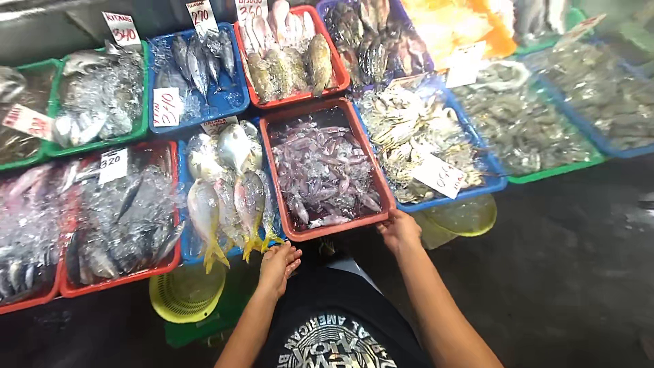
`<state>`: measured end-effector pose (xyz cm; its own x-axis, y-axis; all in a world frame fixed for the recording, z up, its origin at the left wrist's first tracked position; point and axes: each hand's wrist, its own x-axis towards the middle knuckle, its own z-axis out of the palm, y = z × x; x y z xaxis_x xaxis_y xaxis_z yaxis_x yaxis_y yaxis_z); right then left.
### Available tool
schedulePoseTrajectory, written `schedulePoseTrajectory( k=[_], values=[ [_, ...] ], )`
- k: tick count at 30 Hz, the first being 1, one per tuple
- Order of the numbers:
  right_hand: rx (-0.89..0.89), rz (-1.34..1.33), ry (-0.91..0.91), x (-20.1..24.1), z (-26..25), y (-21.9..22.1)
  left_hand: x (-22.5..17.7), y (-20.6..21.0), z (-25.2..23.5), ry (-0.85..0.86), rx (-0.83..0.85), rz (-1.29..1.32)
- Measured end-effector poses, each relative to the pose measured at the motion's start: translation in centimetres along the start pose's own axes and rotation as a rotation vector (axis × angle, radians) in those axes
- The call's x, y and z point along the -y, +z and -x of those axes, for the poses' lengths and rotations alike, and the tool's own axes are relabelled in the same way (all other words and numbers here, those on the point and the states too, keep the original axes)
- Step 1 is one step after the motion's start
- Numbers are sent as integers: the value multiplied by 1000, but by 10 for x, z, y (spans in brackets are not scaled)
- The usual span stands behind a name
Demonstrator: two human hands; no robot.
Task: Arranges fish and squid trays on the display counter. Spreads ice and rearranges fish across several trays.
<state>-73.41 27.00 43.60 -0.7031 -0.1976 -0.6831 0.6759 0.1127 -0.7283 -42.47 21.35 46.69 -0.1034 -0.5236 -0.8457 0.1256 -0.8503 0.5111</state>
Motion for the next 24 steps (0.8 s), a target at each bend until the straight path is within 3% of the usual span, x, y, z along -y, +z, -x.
schedulePoseTrajectory(
  k=[4,11,18,24],
  values=[
    [54,68,86,12,-1,-7,5,39,10,39,-164,94],
    [97,80,184,26,-1,-11,5,68,10,167,-349,-18],
    [181,95,60,50,19,-3,-16,84,19,242,-293,129],
    [138,196,29,37,11,1,-25,68,13,289,-290,-32]
  ],
)
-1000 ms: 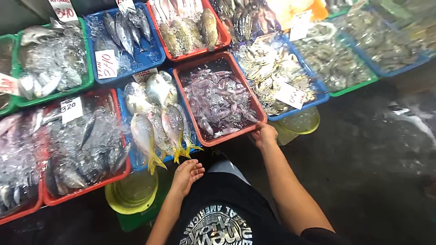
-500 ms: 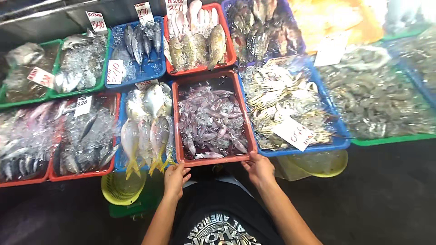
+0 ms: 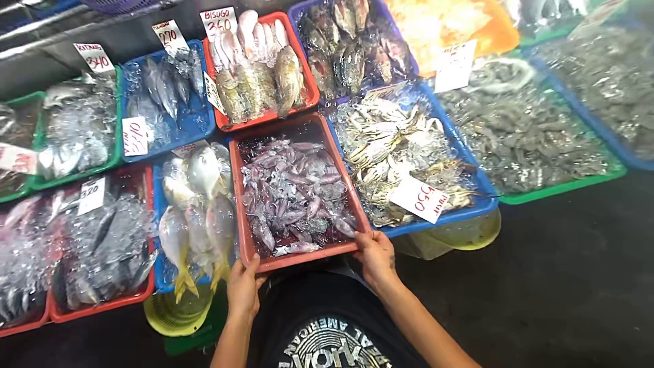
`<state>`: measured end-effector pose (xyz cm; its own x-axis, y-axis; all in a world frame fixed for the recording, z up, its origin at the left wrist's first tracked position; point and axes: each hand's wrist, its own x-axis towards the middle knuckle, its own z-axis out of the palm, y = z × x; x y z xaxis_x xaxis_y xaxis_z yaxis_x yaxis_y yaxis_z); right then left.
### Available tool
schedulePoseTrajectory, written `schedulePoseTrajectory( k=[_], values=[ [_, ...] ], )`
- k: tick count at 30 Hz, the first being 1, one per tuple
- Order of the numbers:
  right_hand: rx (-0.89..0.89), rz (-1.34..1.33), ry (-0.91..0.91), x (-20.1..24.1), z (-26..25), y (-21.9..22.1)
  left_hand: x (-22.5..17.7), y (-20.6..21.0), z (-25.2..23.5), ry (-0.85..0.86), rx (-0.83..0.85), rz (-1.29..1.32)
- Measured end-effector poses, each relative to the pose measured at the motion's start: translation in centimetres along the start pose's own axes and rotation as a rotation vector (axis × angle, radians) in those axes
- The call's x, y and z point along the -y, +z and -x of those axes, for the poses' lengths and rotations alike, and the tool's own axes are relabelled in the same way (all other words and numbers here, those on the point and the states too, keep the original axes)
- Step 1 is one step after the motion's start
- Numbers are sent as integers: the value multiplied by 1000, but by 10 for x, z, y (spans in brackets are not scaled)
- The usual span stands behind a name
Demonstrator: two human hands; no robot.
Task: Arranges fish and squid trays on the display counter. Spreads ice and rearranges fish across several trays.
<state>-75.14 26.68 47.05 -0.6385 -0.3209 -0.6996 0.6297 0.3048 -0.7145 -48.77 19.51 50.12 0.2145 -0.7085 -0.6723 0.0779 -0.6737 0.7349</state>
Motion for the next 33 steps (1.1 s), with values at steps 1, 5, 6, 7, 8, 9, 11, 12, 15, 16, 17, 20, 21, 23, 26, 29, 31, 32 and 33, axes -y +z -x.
schedulePoseTrajectory(
  k=[1,5,6,7,8,9,11,12,15,16,17,20,21,23,26,29,31,32,33],
  values=[
    [-3,37,-28,-4,0,-1,1,-3,-2,34,-1,-28],
    [-31,109,-90,-8,1,1,-5,-6,-20,168,32,24],
    [-30,94,-90,-7,2,2,-9,-4,-24,163,35,75],
    [-32,72,-91,-5,4,2,-11,-4,-29,148,32,132],
    [-30,46,-89,-3,6,3,-14,-6,-37,142,40,183],
    [-25,26,-92,-1,6,4,-19,-8,-46,153,81,198],
    [-11,31,-127,2,6,5,-36,-11,-62,156,211,174],
    [7,59,-150,5,5,4,-45,-10,-70,134,295,156],
    [97,223,-157,22,-3,0,-71,0,-86,7,502,127],
    [142,296,-144,29,-6,0,-79,3,-91,-35,565,126],
    [197,364,-122,36,-10,0,-85,5,-96,-71,616,120],
    [343,523,-21,59,-28,5,-90,11,-98,-141,596,58],
    [373,586,10,66,-34,11,-89,14,-99,-150,553,3],
    [341,748,21,71,-40,25,-84,18,-98,-111,431,-131],
    [213,994,-261,50,-48,27,-71,15,-95,-6,397,-190],
    [178,1030,-415,42,-42,21,-71,9,-88,39,447,-140],
    [179,1031,-423,40,-34,18,-74,3,-80,25,447,-131],
    [180,1037,-423,39,-31,18,-75,0,-78,21,444,-136],
    [183,1043,-424,38,-28,18,-76,-2,-76,25,441,-145]
  ],
)
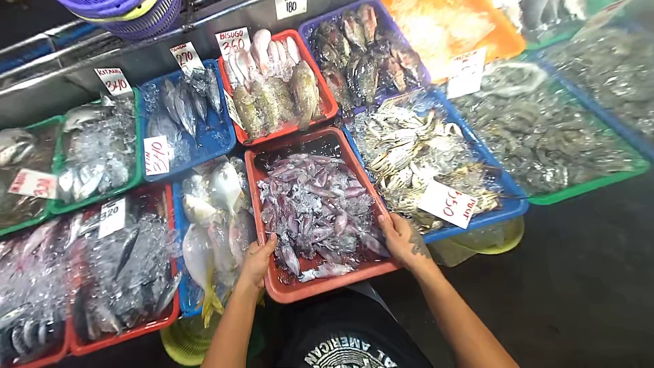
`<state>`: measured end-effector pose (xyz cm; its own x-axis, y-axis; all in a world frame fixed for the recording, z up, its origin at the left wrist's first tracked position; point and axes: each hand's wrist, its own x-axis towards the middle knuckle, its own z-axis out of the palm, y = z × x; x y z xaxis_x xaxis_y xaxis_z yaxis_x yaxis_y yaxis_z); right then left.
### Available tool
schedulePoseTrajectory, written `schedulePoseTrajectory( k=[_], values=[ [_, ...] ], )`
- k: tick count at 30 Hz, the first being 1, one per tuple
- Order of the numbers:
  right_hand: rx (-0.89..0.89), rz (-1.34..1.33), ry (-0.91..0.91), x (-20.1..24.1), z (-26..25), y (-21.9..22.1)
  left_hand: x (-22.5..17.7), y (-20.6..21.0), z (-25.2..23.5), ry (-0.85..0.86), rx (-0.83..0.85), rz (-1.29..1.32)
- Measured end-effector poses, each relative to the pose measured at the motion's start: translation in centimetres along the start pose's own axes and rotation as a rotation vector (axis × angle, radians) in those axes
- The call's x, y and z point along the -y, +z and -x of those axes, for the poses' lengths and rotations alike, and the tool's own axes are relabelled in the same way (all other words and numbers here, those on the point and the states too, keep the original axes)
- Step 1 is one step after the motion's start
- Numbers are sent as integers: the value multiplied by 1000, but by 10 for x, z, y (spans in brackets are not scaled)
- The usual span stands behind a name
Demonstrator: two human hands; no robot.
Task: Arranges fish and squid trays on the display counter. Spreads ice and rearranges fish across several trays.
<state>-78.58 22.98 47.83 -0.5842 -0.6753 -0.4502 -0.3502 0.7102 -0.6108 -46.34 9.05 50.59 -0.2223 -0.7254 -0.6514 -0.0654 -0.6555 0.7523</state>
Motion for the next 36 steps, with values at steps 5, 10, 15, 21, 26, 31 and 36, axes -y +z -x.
schedulePoseTrajectory(
  k=[5,10,15,21,26,31,36],
  values=[
    [23,-4,34,2,18,5,0,-10,17,11,-9,-5],
    [38,23,19,7,36,5,4,-20,33,7,-26,-16],
    [63,39,30,6,37,4,10,-22,43,35,-38,7],
    [89,26,17,6,37,1,10,-15,53,8,-111,-33],
    [118,38,19,10,36,-3,14,-15,57,36,-124,-15],
    [159,72,7,17,31,-9,20,-17,58,73,-116,6],
    [185,66,-20,22,18,-14,11,-10,59,83,-145,10]
  ],
)
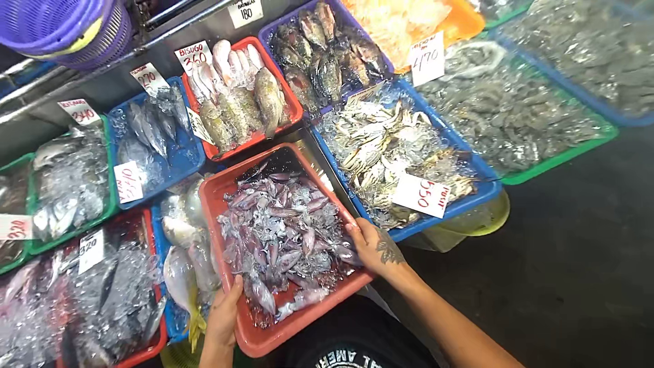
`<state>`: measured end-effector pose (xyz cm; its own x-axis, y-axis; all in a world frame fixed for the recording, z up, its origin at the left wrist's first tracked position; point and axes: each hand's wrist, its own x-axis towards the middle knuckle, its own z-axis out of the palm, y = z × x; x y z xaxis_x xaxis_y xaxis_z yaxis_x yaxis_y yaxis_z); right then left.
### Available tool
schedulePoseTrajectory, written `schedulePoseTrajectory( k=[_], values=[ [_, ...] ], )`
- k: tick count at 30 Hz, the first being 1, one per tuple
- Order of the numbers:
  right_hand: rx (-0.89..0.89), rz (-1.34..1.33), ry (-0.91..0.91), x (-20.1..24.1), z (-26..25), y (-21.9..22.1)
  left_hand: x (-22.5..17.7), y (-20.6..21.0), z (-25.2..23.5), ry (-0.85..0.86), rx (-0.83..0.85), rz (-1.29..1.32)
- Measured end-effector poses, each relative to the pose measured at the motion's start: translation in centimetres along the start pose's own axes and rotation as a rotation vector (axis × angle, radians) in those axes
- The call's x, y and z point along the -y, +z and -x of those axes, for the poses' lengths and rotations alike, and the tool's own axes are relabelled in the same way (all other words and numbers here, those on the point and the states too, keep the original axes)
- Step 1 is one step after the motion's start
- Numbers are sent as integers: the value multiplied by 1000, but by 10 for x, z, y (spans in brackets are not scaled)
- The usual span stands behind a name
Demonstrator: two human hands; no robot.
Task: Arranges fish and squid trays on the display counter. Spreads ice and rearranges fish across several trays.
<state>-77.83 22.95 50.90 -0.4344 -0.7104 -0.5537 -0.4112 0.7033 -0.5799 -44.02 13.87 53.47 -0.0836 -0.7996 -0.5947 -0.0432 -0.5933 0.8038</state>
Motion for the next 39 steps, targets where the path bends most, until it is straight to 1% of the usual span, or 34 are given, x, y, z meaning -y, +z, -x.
schedulePoseTrajectory(
  k=[8,13,17,27,39],
  values=[
    [10,20,-43,13,-13,-21,-20,17,6,8,-66,-12],
    [20,37,-55,23,-18,-31,-26,20,5,19,-74,-4],
    [38,39,-47,31,-19,-33,-28,19,6,51,-89,-6],
    [128,40,-64,43,-30,-31,-37,12,12,60,-109,6],
    [134,26,-98,50,-39,-37,-50,17,11,40,-138,26]
  ],
)
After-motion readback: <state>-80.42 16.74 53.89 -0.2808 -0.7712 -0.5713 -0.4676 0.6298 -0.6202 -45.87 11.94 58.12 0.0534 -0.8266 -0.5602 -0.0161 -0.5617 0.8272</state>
